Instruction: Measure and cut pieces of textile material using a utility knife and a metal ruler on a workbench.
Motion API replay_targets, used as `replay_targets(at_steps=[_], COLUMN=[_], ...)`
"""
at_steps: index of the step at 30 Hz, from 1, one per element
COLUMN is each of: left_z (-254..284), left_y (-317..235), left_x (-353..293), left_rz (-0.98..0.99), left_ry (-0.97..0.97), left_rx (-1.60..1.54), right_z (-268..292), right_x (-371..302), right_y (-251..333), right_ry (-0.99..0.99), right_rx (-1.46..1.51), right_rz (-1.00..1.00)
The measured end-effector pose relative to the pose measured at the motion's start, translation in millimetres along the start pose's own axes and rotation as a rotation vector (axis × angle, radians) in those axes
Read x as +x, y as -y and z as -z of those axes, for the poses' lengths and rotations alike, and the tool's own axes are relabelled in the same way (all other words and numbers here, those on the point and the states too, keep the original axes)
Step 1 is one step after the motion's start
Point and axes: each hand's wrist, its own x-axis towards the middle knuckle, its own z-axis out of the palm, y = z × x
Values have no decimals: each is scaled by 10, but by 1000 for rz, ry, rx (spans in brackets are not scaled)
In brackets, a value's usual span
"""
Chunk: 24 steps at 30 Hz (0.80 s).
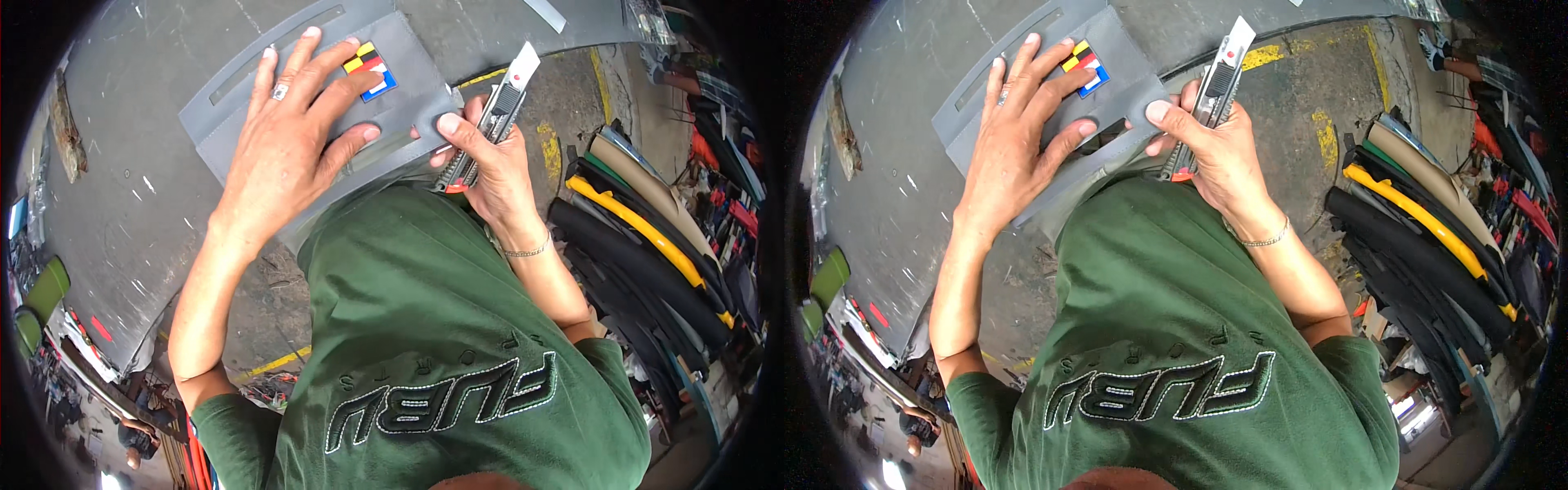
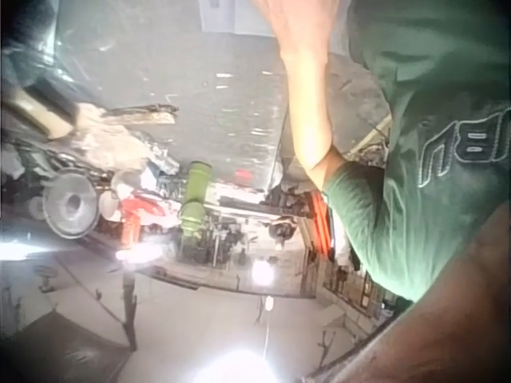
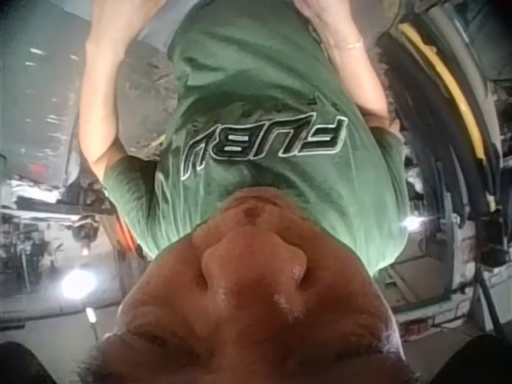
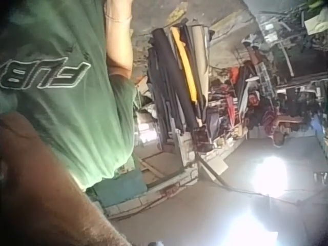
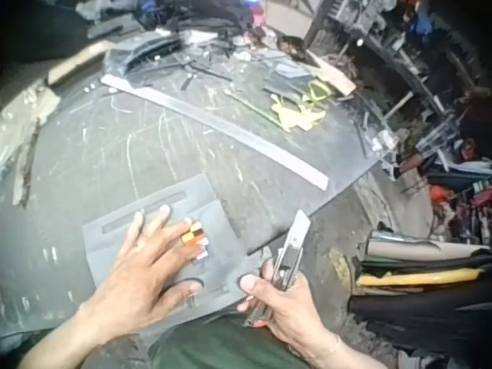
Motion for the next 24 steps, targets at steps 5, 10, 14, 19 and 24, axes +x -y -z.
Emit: replay_targets(at_steps=[5, 10, 14, 19, 24], left_z=[16, -51, -31, -68, 57], left_y=[-150, -140, -154, -130, -130], left_x=[55, 122, 155, 125, 119], left_rz=[-143, -216, -229, -214, -217], left_ry=[-137, -172, -215, -133, -23], left_rx=[-95, -47, -9, 20, -21], right_z=[-13, -17, -83, -107, -57], right_x=[66, 102, 101, 119, 160], right_y=[50, 77, 100, 80, 43], right_ry=[-34, 32, 13, 32, -39], right_rx=[-43, 53, 55, 13, -145], right_rz=[-147, -213, -195, -102, 9])
